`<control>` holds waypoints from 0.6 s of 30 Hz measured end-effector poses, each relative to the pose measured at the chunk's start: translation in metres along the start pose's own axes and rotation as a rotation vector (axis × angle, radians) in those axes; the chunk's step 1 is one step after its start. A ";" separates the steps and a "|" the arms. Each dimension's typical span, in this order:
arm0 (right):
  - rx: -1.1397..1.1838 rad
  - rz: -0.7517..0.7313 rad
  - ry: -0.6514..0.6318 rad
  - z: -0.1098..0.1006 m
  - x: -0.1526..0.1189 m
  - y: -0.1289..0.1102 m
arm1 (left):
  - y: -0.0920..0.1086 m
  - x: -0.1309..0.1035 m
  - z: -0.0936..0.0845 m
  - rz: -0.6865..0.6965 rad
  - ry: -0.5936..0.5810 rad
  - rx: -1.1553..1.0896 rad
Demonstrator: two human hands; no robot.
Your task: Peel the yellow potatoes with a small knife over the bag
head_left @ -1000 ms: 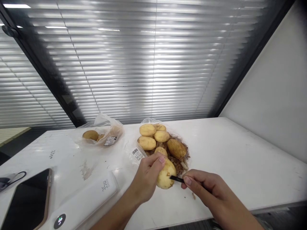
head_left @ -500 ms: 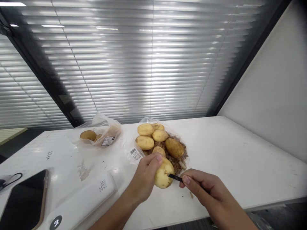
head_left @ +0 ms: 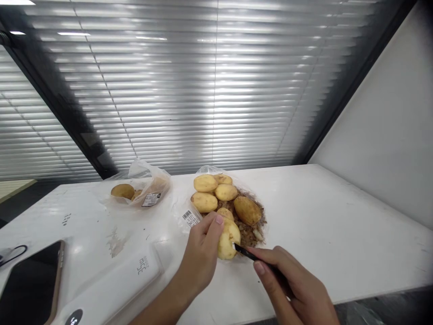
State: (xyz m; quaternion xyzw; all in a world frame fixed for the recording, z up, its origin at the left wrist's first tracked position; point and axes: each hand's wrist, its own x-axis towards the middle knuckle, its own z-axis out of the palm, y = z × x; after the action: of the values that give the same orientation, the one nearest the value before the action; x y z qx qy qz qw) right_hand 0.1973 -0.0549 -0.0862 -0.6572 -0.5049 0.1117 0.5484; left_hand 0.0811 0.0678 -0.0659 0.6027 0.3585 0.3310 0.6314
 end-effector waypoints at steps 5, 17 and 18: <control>-0.059 -0.196 0.023 0.009 0.002 0.014 | -0.002 -0.001 0.000 -0.035 0.014 0.013; -0.247 -0.379 -0.055 -0.006 0.009 0.004 | -0.009 -0.002 0.000 -0.031 -0.014 -0.072; -0.254 -0.379 -0.048 -0.004 0.007 0.006 | -0.009 -0.002 0.000 -0.034 -0.008 -0.071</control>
State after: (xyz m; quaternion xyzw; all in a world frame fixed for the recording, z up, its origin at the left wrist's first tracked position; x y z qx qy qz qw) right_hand 0.2064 -0.0514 -0.0866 -0.6115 -0.6422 -0.0423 0.4602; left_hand 0.0796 0.0653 -0.0749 0.5751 0.3543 0.3302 0.6593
